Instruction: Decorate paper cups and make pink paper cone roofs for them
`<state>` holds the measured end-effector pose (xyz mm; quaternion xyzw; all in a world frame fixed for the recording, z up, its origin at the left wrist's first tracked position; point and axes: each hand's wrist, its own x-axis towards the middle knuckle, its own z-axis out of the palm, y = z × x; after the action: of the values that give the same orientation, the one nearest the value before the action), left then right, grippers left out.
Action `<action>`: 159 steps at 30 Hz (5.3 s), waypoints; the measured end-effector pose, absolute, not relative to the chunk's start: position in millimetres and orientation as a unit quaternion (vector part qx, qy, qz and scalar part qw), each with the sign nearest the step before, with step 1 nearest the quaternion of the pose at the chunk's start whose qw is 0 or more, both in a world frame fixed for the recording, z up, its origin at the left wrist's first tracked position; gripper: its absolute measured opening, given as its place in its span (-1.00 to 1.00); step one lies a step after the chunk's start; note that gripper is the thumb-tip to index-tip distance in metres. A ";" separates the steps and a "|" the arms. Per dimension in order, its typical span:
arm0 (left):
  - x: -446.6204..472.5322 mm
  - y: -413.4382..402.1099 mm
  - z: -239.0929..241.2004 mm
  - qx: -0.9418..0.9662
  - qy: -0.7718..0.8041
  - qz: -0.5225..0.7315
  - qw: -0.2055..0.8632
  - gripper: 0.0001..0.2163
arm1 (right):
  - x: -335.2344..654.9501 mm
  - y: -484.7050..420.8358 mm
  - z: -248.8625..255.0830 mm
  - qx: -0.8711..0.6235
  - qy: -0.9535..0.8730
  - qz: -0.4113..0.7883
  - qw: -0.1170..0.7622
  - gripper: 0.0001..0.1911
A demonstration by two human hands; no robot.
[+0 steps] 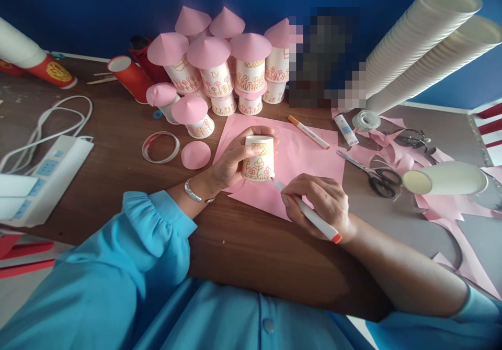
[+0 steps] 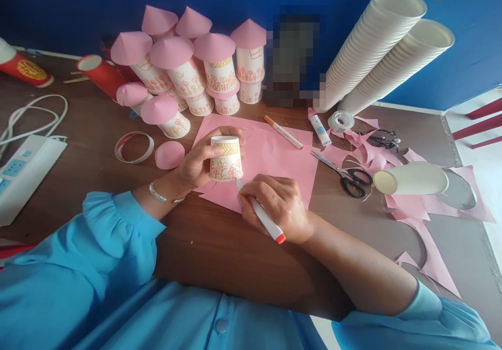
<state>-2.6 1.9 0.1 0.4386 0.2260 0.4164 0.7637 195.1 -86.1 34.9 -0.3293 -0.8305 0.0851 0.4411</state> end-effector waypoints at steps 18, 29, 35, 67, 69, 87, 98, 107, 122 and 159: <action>-0.5 2.7 3.2 0.427 0.301 0.401 0.753 -0.39 | 197.1 -86.6 41.6 -0.302 -0.835 0.085 0.452 -0.82; -2.3 2.5 4.5 0.435 0.283 0.412 0.749 -0.52 | 196.1 -82.6 33.5 -0.320 -0.838 0.066 0.438 -0.83; -1.7 2.3 3.9 0.440 0.281 0.405 0.750 -0.49 | 194.3 -84.5 30.0 -0.318 -0.845 0.061 0.425 -0.83; -1.4 1.6 4.2 0.468 0.283 0.390 0.741 -0.48 | 193.3 -84.0 30.9 -0.334 -0.844 0.081 0.413 -0.83; -1.4 1.6 4.7 0.468 0.283 0.389 0.741 -0.48 | 193.0 -84.3 31.3 -0.333 -0.844 0.085 0.412 -0.83; -2.3 1.8 2.6 0.465 0.282 0.391 0.742 -0.48 | 195.0 -84.7 33.9 -0.340 -0.847 0.083 0.400 -0.83; -2.0 0.8 4.8 0.467 0.284 0.395 0.739 -0.49 | 196.2 -83.5 31.5 -0.344 -0.846 0.072 0.401 -0.84; -2.5 1.7 4.6 0.459 0.269 0.403 0.745 -0.52 | 196.4 -85.0 35.0 -0.338 -0.842 0.079 0.413 -0.83; 0.4 1.2 3.1 0.460 0.304 0.407 0.729 -0.47 | 196.0 -84.7 33.0 -0.339 -0.835 0.071 0.428 -0.83; -1.6 0.2 1.5 0.479 0.280 0.404 0.727 -0.55 | 192.9 -86.8 31.1 -0.318 -0.853 0.067 0.409 -0.84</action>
<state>-1.6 0.2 1.5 0.4791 0.2799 0.4040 0.7273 192.9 -86.8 31.1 -0.3180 -0.8525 0.0666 0.4094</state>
